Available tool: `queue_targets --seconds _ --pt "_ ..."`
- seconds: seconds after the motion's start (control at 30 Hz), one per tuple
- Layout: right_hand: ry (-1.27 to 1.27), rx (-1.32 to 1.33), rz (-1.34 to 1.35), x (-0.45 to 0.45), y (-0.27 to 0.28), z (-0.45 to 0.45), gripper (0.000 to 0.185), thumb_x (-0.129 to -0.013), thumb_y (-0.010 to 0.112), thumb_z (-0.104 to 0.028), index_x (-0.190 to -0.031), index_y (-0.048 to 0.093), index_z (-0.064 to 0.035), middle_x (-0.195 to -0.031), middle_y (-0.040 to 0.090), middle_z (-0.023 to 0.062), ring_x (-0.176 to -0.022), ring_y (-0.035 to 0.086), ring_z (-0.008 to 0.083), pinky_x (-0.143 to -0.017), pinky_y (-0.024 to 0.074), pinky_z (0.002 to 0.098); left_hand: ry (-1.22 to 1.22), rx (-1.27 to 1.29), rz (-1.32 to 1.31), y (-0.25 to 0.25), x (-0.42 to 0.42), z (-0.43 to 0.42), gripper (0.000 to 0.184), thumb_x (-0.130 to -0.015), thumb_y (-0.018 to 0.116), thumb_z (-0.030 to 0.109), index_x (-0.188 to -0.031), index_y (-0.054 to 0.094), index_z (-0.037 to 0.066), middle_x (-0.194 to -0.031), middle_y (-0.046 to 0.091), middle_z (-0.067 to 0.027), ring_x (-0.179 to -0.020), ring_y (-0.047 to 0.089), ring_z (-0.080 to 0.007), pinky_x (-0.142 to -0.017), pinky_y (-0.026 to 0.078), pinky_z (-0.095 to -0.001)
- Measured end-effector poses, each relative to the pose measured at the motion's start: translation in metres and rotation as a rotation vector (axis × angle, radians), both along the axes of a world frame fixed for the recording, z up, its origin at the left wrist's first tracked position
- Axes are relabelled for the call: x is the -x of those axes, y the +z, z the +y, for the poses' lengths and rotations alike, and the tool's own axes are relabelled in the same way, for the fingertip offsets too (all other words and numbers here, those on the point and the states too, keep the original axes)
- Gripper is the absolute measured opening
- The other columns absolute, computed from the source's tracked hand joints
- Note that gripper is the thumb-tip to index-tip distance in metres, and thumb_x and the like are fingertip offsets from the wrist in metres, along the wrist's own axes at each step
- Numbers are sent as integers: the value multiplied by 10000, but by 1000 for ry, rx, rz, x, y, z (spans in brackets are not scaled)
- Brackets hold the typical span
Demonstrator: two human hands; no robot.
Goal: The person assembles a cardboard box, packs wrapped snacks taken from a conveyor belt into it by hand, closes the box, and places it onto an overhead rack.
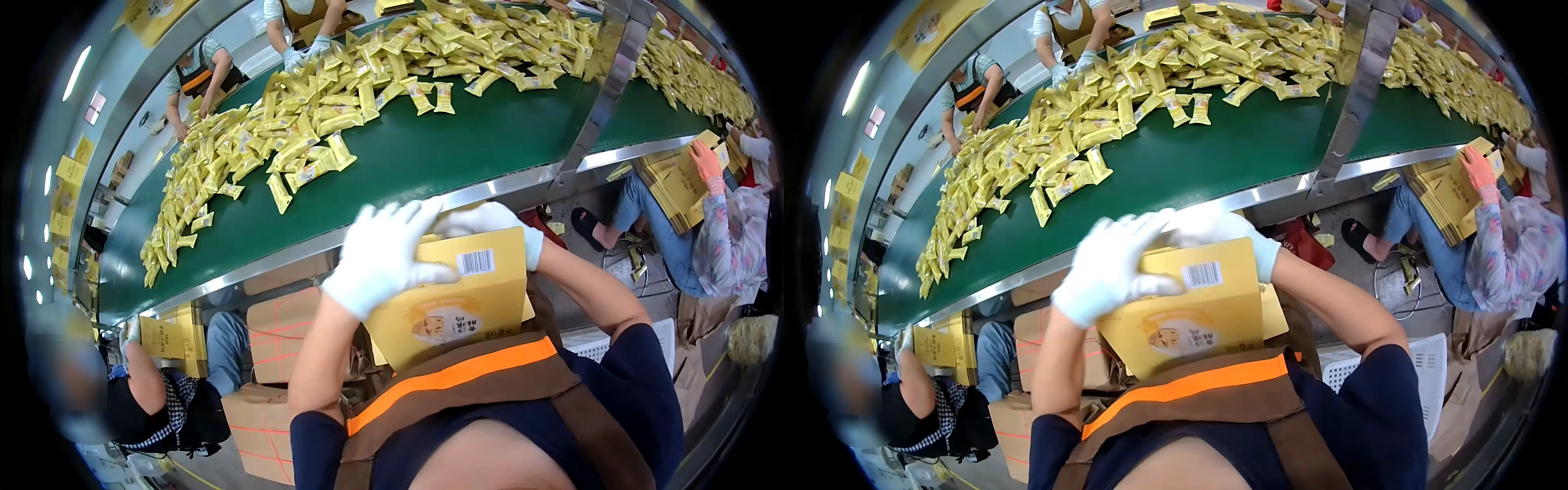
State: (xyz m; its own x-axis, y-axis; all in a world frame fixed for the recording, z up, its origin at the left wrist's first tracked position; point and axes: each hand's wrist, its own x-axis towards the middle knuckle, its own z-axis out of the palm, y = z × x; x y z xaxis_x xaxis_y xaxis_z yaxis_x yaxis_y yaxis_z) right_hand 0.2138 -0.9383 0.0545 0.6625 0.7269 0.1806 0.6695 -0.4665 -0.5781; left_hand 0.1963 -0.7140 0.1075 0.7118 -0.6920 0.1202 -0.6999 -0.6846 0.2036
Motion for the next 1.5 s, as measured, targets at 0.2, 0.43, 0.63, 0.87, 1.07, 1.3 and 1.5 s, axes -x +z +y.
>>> queue_targets --seconds 0.2,0.43,0.63,0.87,1.07,1.3,1.5 --pt "-784 -759 672 22 -141 -59 394 -1045 434 -313 -1325 486 -40 -1177 604 124 -1081 576 195 -962 454 339 242 199 505 -49 -6 59 762 -932 514 557 -1468 395 28 -1336 558 -261 -1236 549 -374 -1064 399 -383" --pt "-272 -1250 1434 89 -71 -2 547 -1005 518 -335 -1443 413 -24 -1387 539 110 -1245 537 218 -1032 439 340 483 1361 618 -77 40 73 616 -1062 327 455 -1434 419 -28 -1341 560 -134 -1173 579 -251 -1033 442 -341" --pt "266 -376 920 29 19 -10 407 -938 632 -221 -1242 587 46 -1119 687 101 -1023 596 138 -915 485 294 326 2181 1195 -208 98 58 602 -971 560 404 -1468 409 100 -1472 451 -99 -1299 474 -260 -1082 435 -443" --pt "575 489 564 -8 -12 28 436 -882 629 -303 -1245 614 -62 -1132 673 204 -1028 638 366 -927 491 411 669 -67 49 -153 82 69 260 -833 592 105 -1047 730 155 -940 709 -80 -868 667 -290 -719 542 -389" --pt "478 658 376 10 9 85 465 -927 508 -447 -1210 656 -108 -1114 688 191 -1027 646 370 -935 489 441 346 129 -197 -79 4 17 356 -856 681 254 -1176 645 103 -1290 565 -126 -1192 538 -362 -932 479 -476" --pt "-301 396 -45 47 -88 -5 569 -852 605 -437 -1342 565 -151 -1510 347 250 -1412 263 465 -1104 327 515 489 -12 380 -151 19 56 1001 -805 594 685 -1562 198 164 -1590 140 -286 -1381 271 -547 -1083 341 -574" --pt "-309 -459 645 63 -142 -14 785 -856 605 -179 -1535 241 -25 -1599 227 185 -1506 151 297 -1210 131 376 354 968 943 -238 44 45 914 -938 512 300 -1548 -97 -3 -1628 -9 -238 -1512 64 -287 -1204 104 -332"
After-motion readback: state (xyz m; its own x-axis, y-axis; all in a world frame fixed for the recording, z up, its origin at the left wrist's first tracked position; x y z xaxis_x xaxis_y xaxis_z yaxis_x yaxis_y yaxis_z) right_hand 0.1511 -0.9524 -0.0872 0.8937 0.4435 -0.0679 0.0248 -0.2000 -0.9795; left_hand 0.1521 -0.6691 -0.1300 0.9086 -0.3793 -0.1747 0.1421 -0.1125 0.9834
